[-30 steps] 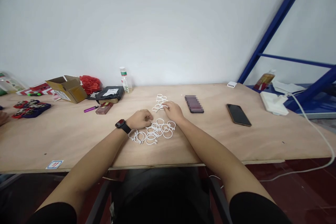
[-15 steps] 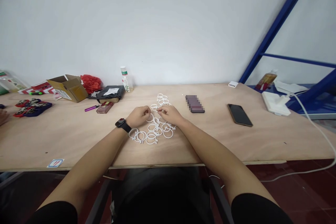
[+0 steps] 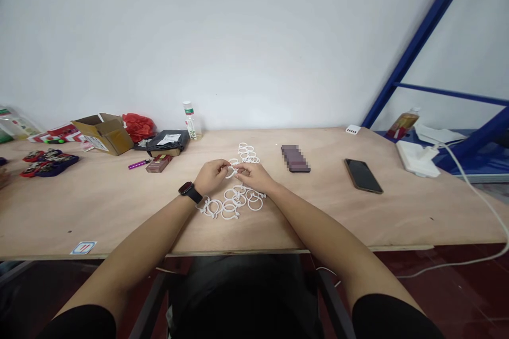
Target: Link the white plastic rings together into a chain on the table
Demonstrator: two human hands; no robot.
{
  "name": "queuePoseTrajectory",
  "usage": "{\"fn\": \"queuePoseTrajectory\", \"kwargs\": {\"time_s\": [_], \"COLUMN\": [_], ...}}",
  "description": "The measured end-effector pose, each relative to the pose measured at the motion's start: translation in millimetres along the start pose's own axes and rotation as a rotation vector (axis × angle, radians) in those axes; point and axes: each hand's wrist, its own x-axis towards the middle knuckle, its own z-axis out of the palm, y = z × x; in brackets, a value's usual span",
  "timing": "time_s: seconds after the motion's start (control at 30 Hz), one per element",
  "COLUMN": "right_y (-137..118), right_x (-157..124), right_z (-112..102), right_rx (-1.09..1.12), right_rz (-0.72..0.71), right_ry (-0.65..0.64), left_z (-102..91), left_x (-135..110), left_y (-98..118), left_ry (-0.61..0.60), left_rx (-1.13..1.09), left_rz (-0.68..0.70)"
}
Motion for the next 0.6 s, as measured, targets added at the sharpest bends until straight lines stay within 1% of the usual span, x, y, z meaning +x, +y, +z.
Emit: {"fn": "queuePoseTrajectory", "kwargs": {"time_s": [0.13, 0.27, 0.33, 0.47, 0.53, 0.6], "right_y": [-1.5, -0.5, -0.5, -1.4, -1.3, -0.5], "right_x": [0.2, 0.5, 0.3, -0.1, -0.1, 0.0], "right_z": [1.3, 3.5, 3.8, 1.6, -0.2, -1.6], "right_rx": [0.1, 0.198, 0.173, 0.05, -0.008, -0.053], "right_rz": [0.003, 0.013, 0.007, -0.034, -0.1, -0.197], "right_ry": [0.07, 0.055, 0.053, 0.09, 0.118, 0.146], "left_z": [3.1, 3.8, 3.5, 1.5, 0.8, 0.9], "left_x": [-1.1, -1.7, -1.7, -1.6, -1.6, -1.6], "left_y": [3.1, 3.6, 3.8, 4.7, 4.8, 4.2], "left_ry": [-0.032, -0.061, -0.07, -0.06, -0.053, -0.04], "left_rx": [-0.017, -0.027, -0.025, -0.04, -0.058, -0.074], "left_rz": [0.025, 0.043, 0.047, 0.083, 0.103, 0.115]}}
